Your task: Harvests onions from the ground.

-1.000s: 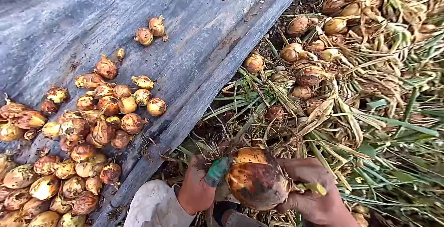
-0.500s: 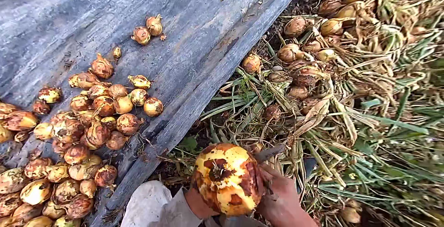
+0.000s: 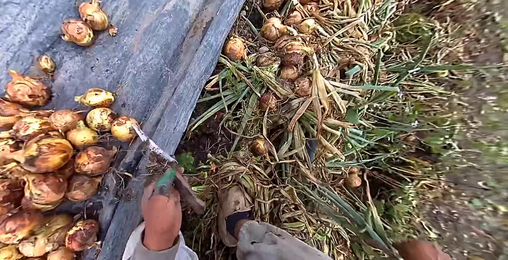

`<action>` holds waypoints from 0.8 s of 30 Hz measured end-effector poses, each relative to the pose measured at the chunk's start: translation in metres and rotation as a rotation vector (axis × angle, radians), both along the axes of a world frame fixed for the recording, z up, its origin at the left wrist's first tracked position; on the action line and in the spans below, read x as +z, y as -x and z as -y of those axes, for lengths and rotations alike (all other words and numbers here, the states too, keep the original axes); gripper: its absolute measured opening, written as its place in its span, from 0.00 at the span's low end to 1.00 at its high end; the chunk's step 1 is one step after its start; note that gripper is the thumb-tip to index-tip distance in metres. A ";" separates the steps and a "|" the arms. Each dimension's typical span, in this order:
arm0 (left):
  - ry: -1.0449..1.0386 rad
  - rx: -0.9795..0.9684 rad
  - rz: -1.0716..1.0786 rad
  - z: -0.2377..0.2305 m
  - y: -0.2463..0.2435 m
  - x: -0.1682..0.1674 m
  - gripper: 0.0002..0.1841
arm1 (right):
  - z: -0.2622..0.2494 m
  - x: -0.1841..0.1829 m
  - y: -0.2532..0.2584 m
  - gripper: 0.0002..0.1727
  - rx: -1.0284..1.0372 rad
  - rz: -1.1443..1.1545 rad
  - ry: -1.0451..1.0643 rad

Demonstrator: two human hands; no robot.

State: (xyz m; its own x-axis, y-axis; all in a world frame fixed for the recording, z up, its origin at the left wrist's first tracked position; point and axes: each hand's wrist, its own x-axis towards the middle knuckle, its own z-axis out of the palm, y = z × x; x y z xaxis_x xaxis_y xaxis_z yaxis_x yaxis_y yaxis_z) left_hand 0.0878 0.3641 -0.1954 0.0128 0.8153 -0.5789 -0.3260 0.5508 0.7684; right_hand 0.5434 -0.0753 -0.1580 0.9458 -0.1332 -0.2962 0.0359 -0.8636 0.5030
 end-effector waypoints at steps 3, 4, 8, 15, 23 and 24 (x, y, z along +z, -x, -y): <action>0.179 -0.008 0.059 0.017 -0.017 0.001 0.17 | -0.105 0.019 0.037 0.35 0.404 0.202 -0.299; 0.240 -0.016 0.038 0.021 -0.026 0.005 0.18 | -0.153 0.017 0.055 0.28 0.570 0.153 -0.430; 0.388 -0.207 0.129 0.039 -0.045 0.016 0.29 | -0.290 -0.073 0.114 0.21 0.709 -0.325 -0.608; 0.189 -0.490 0.066 0.055 -0.026 0.028 0.15 | -0.321 -0.146 0.147 0.25 0.086 -0.516 -0.888; -0.311 -0.814 -0.150 0.060 -0.049 0.020 0.24 | -0.308 0.009 0.156 0.25 0.797 -1.042 -1.245; -0.390 -0.805 -0.139 0.060 -0.054 0.023 0.24 | -0.308 0.018 0.154 0.27 0.878 -1.123 -1.201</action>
